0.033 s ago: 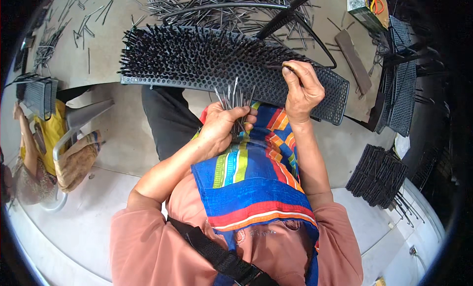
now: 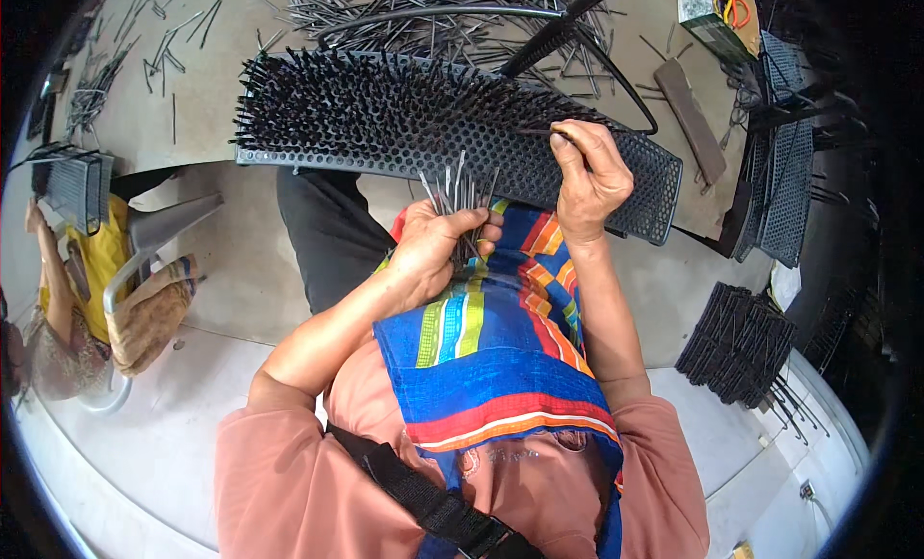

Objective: The worker is manually inserting black bristles into a perforated plastic base to assemble industrial brushes.

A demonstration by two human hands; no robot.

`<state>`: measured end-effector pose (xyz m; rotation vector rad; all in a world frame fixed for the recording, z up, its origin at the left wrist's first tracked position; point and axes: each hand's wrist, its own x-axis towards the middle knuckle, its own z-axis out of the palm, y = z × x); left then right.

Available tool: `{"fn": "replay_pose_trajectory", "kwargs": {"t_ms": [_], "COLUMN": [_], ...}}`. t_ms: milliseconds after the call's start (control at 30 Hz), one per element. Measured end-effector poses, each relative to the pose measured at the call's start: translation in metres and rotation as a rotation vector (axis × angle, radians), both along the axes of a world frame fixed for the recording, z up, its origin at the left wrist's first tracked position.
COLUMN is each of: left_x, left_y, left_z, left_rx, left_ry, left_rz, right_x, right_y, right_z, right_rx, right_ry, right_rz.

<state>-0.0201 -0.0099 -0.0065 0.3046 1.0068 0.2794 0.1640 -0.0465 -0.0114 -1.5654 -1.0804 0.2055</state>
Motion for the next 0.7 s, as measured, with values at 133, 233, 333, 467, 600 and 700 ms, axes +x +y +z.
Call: {"fn": "replay_pose_trajectory", "kwargs": {"t_ms": [133, 233, 333, 467, 600, 700], "left_x": [0.001, 0.003, 0.0, 0.001, 0.001, 0.002], "left_y": [-0.001, -0.001, -0.001, 0.0, -0.001, 0.001], "left_z": [-0.001, 0.003, 0.002, 0.002, 0.002, 0.001], "left_rx": [0.003, 0.002, 0.023, 0.061, 0.06, 0.082], "left_ry": [-0.013, 0.008, 0.018, -0.027, -0.011, -0.028], "left_rz": [0.003, -0.005, -0.04, -0.062, -0.054, -0.05], "right_x": [-0.004, -0.009, -0.01, -0.007, -0.002, 0.0], "right_y": [-0.005, -0.001, 0.009, 0.018, 0.022, 0.024], "right_z": [-0.011, -0.016, -0.003, 0.0, 0.001, 0.005], "right_rx": [-0.039, -0.053, -0.155, -0.088, -0.155, -0.218], "right_ry": [-0.04, -0.108, -0.124, -0.11, -0.131, -0.183], "right_rz": [0.012, 0.002, -0.008, 0.007, 0.035, 0.031]}}
